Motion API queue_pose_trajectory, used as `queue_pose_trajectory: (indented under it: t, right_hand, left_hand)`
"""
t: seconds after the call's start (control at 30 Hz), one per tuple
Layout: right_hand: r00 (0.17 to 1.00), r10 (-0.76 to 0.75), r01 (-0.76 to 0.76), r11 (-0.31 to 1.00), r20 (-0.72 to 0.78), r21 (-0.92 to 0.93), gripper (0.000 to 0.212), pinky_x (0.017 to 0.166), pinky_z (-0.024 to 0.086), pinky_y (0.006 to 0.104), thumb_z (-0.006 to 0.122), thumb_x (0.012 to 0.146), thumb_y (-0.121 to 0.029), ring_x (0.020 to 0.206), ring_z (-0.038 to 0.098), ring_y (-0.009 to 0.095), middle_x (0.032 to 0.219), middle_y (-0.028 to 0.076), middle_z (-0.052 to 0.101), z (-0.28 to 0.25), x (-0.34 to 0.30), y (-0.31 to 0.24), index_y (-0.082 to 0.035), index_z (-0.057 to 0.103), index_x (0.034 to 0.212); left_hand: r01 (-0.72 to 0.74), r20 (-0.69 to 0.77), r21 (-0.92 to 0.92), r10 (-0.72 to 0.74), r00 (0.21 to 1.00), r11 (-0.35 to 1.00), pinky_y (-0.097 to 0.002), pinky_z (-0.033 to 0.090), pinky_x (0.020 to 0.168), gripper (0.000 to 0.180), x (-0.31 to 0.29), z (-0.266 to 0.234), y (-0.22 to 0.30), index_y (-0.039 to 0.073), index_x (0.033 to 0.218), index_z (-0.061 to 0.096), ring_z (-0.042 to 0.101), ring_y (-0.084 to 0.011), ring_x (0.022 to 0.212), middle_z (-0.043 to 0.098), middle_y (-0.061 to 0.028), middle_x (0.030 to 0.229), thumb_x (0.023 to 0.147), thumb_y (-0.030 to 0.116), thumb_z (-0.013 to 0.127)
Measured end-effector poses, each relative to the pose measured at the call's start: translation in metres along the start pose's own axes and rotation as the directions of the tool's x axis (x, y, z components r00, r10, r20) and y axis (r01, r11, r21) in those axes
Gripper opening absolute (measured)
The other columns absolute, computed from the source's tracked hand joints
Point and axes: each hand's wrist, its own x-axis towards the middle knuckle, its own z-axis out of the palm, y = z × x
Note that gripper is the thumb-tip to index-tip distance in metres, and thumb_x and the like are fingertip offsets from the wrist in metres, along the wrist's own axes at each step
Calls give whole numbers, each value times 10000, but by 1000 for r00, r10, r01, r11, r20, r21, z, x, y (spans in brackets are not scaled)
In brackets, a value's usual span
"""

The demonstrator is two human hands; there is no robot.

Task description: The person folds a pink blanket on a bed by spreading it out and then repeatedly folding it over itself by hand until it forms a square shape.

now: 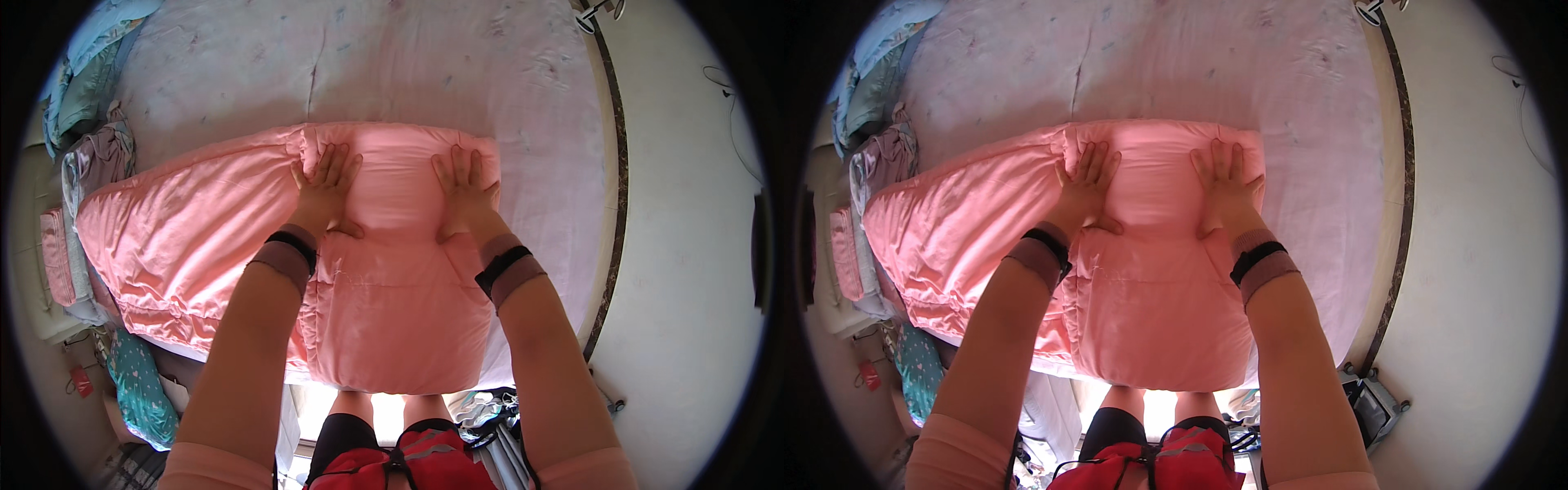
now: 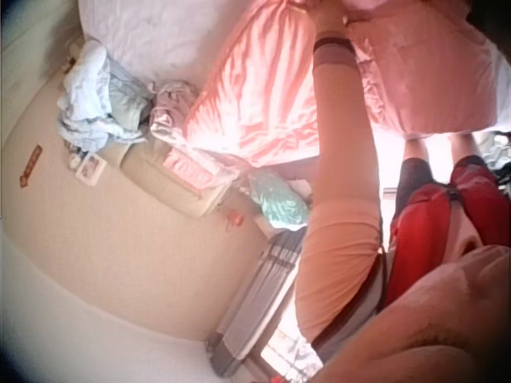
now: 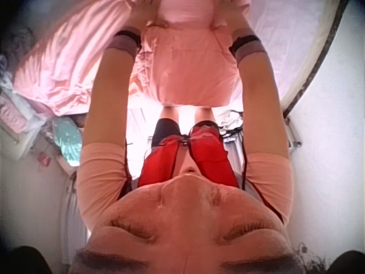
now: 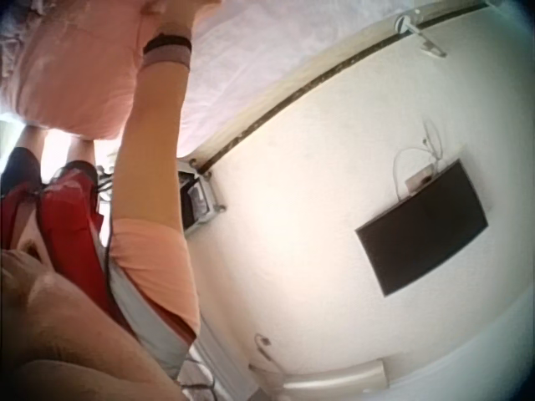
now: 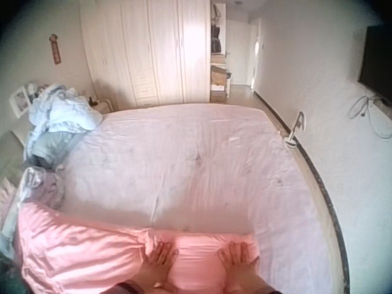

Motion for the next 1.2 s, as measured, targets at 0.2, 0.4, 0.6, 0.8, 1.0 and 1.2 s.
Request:
queue_pose_trajectory:
  t: [0.2, 0.4, 0.6, 0.8, 1.0, 1.2]
  right_hand:
    - [1000, -7, 7, 1000, 7, 8, 1162, 883, 213, 697, 752, 502, -322, 1310, -15, 370, 1436, 105, -40, 0, 17, -6, -250, -9, 1377]
    - [999, -15, 14, 999, 39, 34, 1130, 863, 204, 716, 740, 517, -330, 1303, -11, 390, 1430, 122, -26, -3, 30, -4, -239, 15, 1379]
    - [999, -31, 30, 999, 21, 10, 1075, 855, 215, 715, 707, 561, -326, 1301, -19, 399, 1430, 130, -41, 4, 29, -2, -228, 18, 1380]
    - [993, -33, 28, 999, -112, -43, 1045, 861, 230, 702, 682, 582, -290, 1298, -7, 407, 1428, 143, -29, 12, 17, -7, -208, 14, 1381]
    - [970, -38, 38, 999, -240, -6, 1045, 879, 251, 670, 687, 577, -276, 1304, 15, 385, 1433, 113, -14, 18, 4, -4, -218, 21, 1379]
    - [908, -34, 17, 999, -419, -45, 877, 830, 270, 689, 636, 663, -287, 1288, 73, 406, 1426, 114, 72, 68, -23, -4, -203, 127, 1372]
  left_hand:
    - [20, 133, 8, -21, 991, 1000, -683, 9, 934, 1304, 28, -4, -5, 175, 1386, 0, -98, -255, 1327, -78, -85, 1444, 396, 583, 743]
    - [38, 118, -7, -36, 992, 999, -695, -35, 924, 1273, 37, 3, -11, 227, 1386, 41, -44, -216, 1334, -34, -42, 1450, 381, 597, 730]
    - [16, 94, 12, -17, 995, 1000, -697, -24, 924, 1266, 34, 4, -11, 211, 1386, 55, -35, -222, 1333, -21, -48, 1449, 383, 622, 710]
    - [-1, -30, 42, 3, 1000, 999, -708, 39, 917, 1245, 32, 19, -10, 205, 1385, 62, -14, -233, 1333, -2, -55, 1449, 404, 626, 701]
    - [4, -194, 104, 16, 981, 995, -694, 66, 928, 1227, 21, 23, -6, 202, 1385, 74, -2, -239, 1332, 17, -62, 1448, 418, 610, 708]
    - [65, -232, 152, -28, 972, 986, -640, 54, 971, 1153, -26, 24, 17, 126, 1382, 67, 8, -263, 1331, 71, -103, 1438, 521, 580, 685]
